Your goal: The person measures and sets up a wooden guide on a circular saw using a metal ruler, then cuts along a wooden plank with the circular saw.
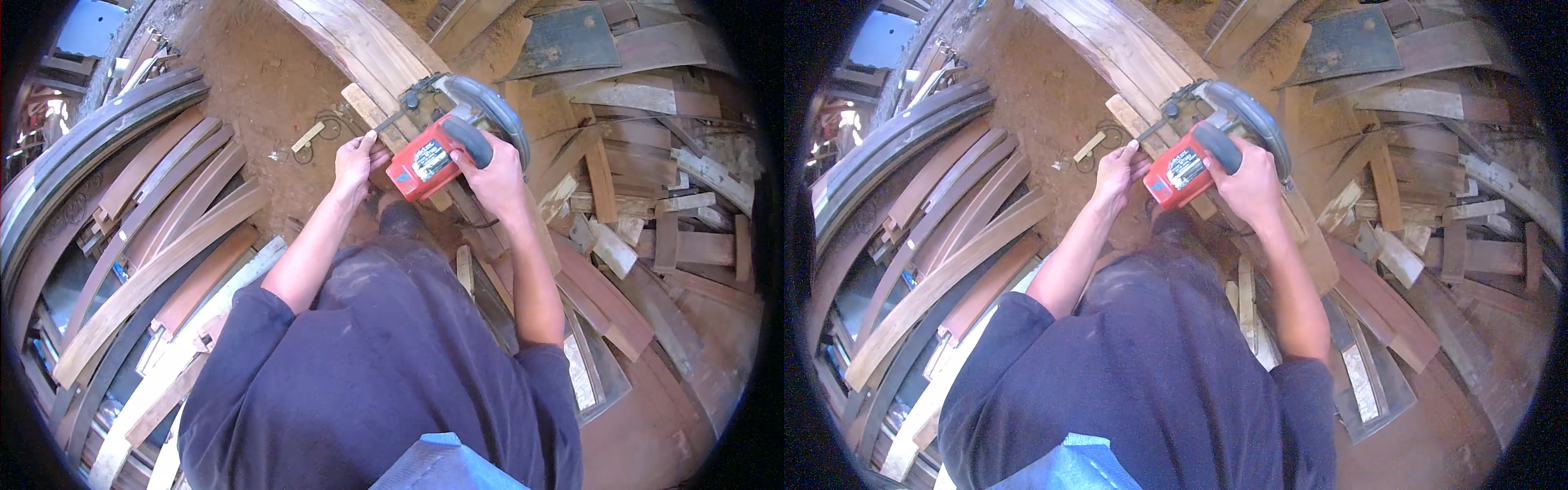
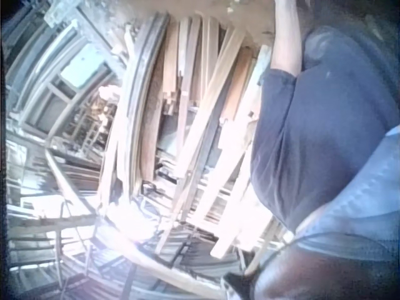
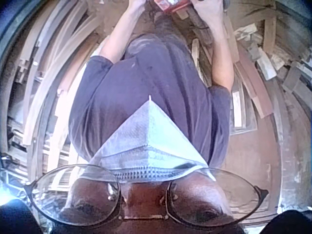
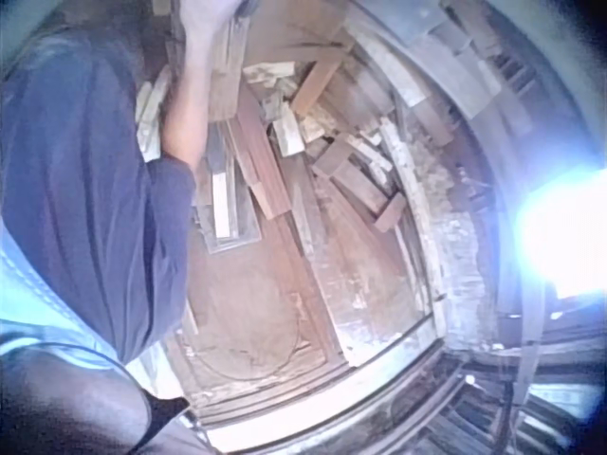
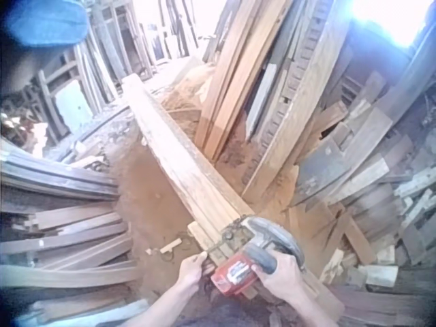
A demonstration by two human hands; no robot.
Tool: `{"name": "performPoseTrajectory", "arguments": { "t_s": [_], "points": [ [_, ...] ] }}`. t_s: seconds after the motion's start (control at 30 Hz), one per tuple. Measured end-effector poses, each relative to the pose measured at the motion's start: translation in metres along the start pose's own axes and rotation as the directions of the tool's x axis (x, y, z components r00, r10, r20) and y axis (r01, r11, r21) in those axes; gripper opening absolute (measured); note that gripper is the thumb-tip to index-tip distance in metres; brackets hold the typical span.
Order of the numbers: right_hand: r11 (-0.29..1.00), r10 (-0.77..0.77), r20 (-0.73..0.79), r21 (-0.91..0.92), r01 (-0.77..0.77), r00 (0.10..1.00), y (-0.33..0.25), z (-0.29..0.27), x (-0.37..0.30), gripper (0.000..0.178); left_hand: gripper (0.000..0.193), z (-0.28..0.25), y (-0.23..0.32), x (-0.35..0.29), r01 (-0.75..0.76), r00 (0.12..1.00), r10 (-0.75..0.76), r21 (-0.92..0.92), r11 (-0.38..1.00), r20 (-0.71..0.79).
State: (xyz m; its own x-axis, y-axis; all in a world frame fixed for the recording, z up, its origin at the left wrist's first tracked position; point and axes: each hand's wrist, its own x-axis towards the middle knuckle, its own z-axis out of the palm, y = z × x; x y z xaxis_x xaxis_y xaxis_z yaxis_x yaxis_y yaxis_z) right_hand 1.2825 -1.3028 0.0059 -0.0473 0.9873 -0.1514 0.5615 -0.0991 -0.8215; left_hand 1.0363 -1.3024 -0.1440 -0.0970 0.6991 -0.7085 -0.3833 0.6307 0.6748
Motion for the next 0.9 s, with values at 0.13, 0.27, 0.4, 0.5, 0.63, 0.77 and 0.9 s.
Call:
{"name": "performPoseTrajectory", "arguments": {
  "t_s": [0.13, 0.27, 0.4, 0.5, 0.63, 0.77, 0.9],
  "points": [
    [0.999, -0.014, 0.006, -0.031, 0.014, 1.000, 0.001, 0.002, 0.003, 0.028, 0.036, -0.001, 0.001, 0.004, -0.005, 1.000, 0.005, -0.023, 1.000, 0.019],
    [0.999, -0.018, -0.007, -0.049, 0.017, 1.000, -0.004, 0.002, 0.006, 0.029, 0.033, 0.000, 0.005, 0.007, 0.001, 1.000, 0.000, -0.035, 0.999, 0.029],
    [0.999, 0.000, 0.007, -0.051, 0.001, 1.000, -0.002, 0.002, 0.010, 0.029, 0.032, -0.001, 0.006, 0.013, 0.001, 1.000, 0.000, -0.065, 0.998, 0.016],
    [0.999, -0.004, 0.008, -0.035, 0.004, 1.000, -0.003, 0.004, 0.015, 0.029, 0.032, -0.005, 0.005, 0.020, -0.008, 0.999, 0.011, -0.069, 0.998, 0.036],
    [1.000, 0.003, 0.011, -0.016, -0.003, 1.000, -0.006, 0.004, 0.021, 0.029, 0.030, -0.002, 0.012, 0.024, 0.001, 1.000, 0.000, -0.052, 0.999, 0.028],
    [0.998, -0.002, 0.012, -0.063, 0.003, 1.000, -0.002, 0.007, 0.025, 0.030, 0.028, 0.000, 0.018, 0.024, 0.014, 1.000, -0.013, -0.044, 0.999, 0.018],
    [1.000, 0.000, 0.010, -0.009, 0.001, 1.000, -0.007, 0.005, 0.028, 0.030, 0.032, 0.001, 0.023, 0.022, 0.014, 1.000, -0.014, -0.044, 0.999, -0.006]
  ]
}}
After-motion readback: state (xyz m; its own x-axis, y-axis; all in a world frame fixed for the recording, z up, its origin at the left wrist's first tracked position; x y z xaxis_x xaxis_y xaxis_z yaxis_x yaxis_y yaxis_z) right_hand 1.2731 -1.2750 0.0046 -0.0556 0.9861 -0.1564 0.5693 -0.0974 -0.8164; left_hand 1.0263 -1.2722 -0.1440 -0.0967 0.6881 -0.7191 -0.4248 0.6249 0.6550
